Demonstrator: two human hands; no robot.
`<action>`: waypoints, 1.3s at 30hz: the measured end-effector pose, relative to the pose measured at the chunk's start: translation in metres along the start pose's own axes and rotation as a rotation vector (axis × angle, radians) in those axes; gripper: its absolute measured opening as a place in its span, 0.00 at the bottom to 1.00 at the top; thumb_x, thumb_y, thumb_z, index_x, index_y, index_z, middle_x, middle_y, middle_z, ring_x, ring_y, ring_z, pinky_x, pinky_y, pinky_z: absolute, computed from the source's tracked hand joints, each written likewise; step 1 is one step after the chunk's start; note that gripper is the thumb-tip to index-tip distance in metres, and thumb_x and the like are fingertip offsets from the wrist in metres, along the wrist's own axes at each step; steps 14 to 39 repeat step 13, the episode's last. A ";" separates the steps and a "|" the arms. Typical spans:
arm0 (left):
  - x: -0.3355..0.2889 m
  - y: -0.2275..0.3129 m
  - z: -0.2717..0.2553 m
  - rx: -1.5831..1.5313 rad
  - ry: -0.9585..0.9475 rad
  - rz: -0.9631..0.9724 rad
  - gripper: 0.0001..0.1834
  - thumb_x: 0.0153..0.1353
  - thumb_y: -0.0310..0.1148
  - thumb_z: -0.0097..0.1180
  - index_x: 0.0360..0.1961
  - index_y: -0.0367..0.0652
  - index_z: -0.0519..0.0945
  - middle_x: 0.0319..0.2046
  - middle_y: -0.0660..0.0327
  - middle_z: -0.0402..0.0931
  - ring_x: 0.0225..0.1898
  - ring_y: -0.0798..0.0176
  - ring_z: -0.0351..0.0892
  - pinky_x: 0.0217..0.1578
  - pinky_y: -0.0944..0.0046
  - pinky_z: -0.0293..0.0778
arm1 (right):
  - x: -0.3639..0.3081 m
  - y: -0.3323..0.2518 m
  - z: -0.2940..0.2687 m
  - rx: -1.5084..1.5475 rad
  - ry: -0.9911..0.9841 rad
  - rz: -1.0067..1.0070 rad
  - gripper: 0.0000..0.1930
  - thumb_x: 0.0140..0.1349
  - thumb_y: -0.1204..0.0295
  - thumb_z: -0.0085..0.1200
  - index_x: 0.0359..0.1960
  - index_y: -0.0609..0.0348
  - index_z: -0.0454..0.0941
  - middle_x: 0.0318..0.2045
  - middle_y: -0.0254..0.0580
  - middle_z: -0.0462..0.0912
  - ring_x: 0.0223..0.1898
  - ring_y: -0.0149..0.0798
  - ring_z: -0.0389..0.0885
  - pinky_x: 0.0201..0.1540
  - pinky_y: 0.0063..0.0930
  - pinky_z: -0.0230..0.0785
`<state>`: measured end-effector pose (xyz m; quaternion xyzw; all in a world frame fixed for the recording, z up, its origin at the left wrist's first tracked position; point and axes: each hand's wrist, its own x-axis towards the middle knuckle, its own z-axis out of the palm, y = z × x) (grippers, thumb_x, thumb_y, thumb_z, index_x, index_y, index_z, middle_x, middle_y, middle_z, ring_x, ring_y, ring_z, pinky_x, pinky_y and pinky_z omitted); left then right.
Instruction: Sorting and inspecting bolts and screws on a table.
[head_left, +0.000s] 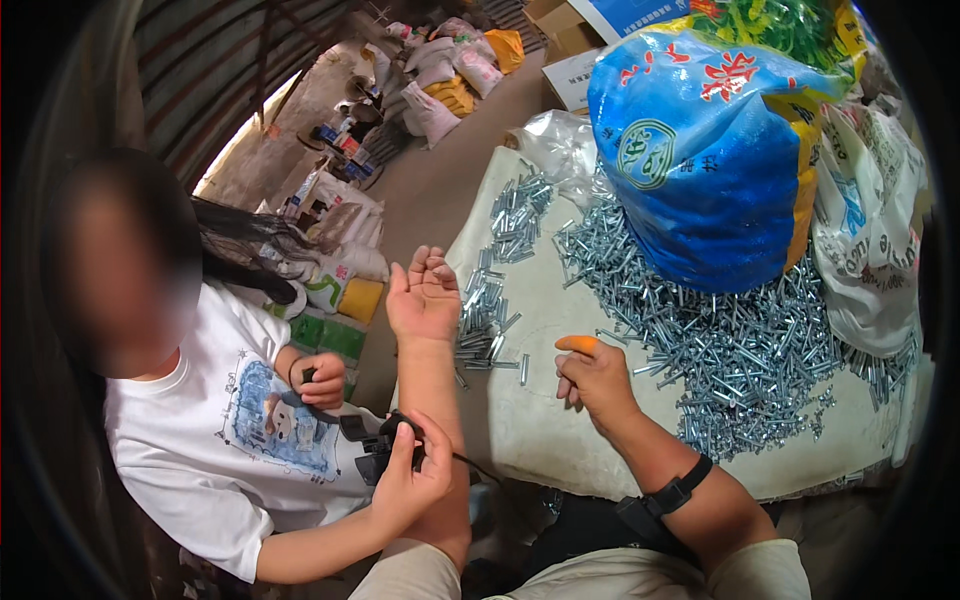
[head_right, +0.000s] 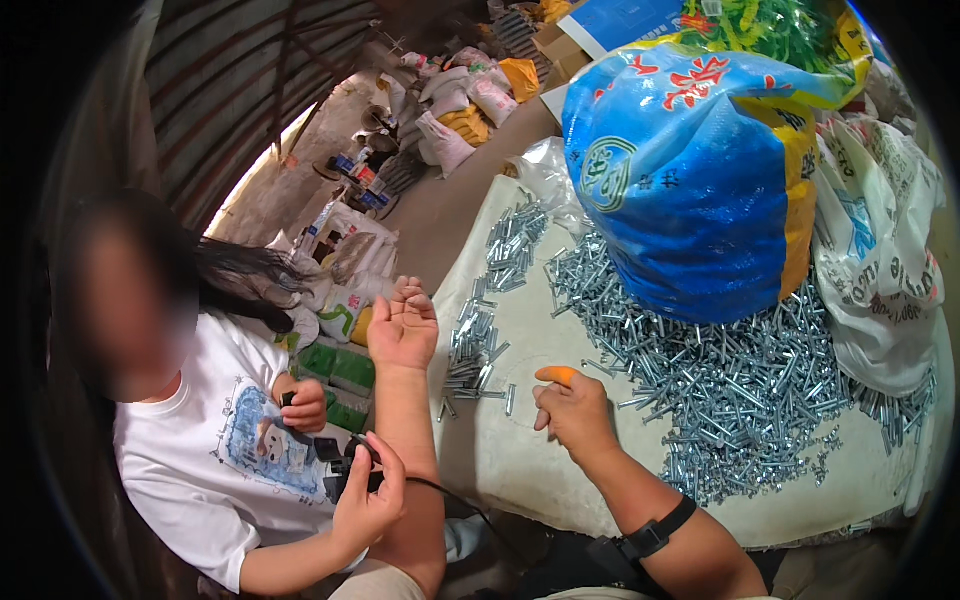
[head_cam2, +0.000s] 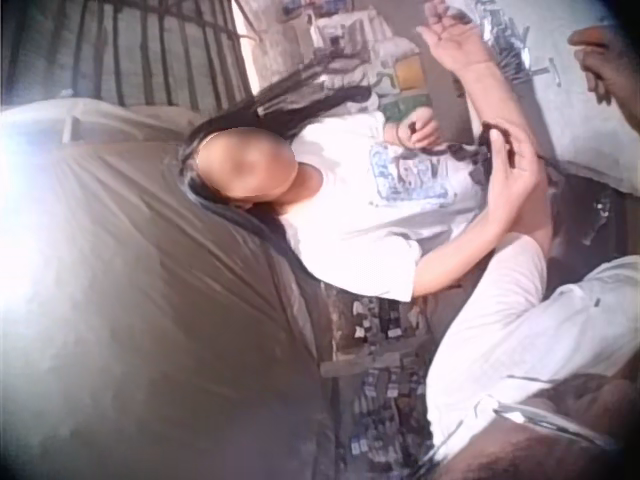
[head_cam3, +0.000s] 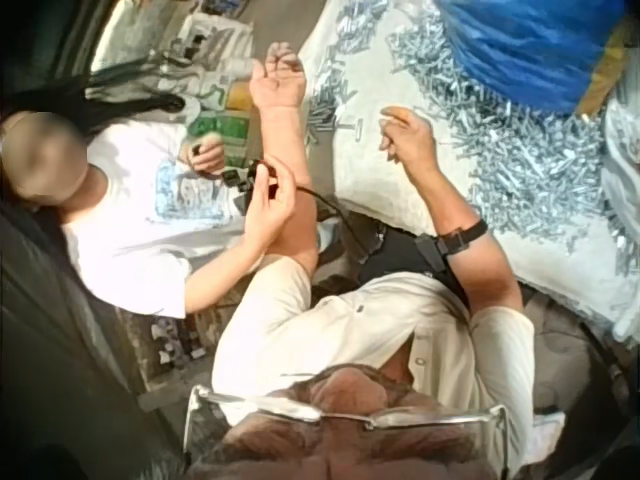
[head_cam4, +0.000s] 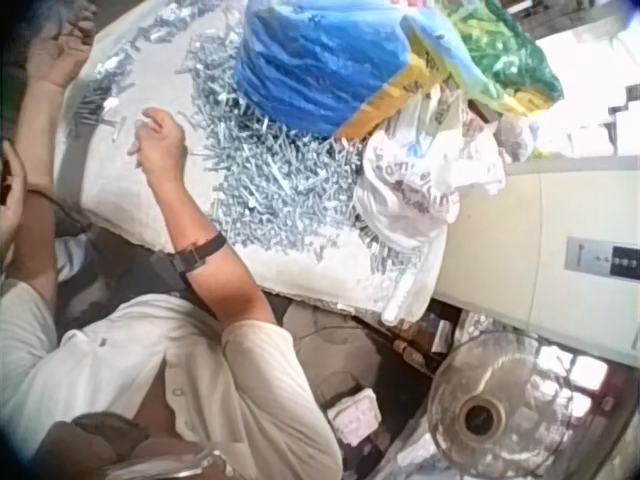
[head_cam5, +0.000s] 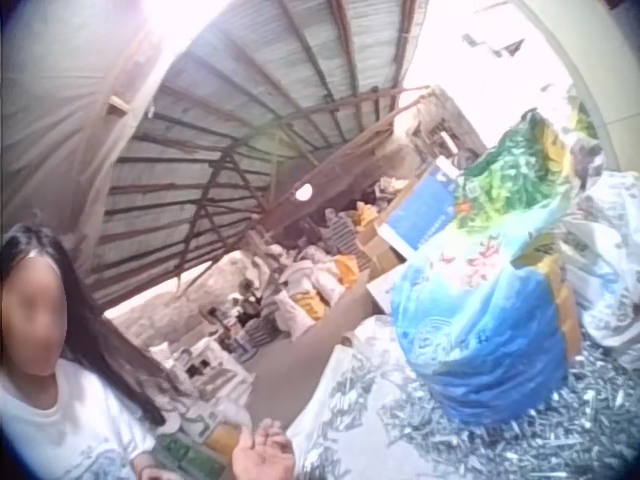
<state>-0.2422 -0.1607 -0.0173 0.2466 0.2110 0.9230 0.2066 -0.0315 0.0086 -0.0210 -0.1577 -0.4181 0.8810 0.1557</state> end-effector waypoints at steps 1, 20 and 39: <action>0.042 0.010 0.036 0.020 -0.079 -0.010 0.21 0.80 0.38 0.44 0.60 0.30 0.74 0.52 0.45 0.79 0.49 0.52 0.80 0.48 0.59 0.79 | 0.000 0.000 -0.001 0.010 -0.005 0.015 0.17 0.66 0.77 0.61 0.55 0.73 0.78 0.28 0.39 0.82 0.20 0.28 0.80 0.18 0.18 0.66; 0.080 0.030 0.055 0.009 0.364 -0.208 0.33 0.81 0.52 0.39 0.48 0.27 0.80 0.45 0.39 0.82 0.42 0.49 0.82 0.44 0.54 0.83 | 0.004 0.006 -0.002 0.070 0.017 0.074 0.19 0.66 0.77 0.60 0.57 0.74 0.75 0.30 0.43 0.82 0.20 0.31 0.81 0.17 0.18 0.69; 0.080 0.030 0.055 0.009 0.364 -0.208 0.33 0.81 0.52 0.39 0.48 0.27 0.80 0.45 0.39 0.82 0.42 0.49 0.82 0.44 0.54 0.83 | 0.004 0.006 -0.002 0.070 0.017 0.074 0.19 0.66 0.77 0.60 0.57 0.74 0.75 0.30 0.43 0.82 0.20 0.31 0.81 0.17 0.18 0.69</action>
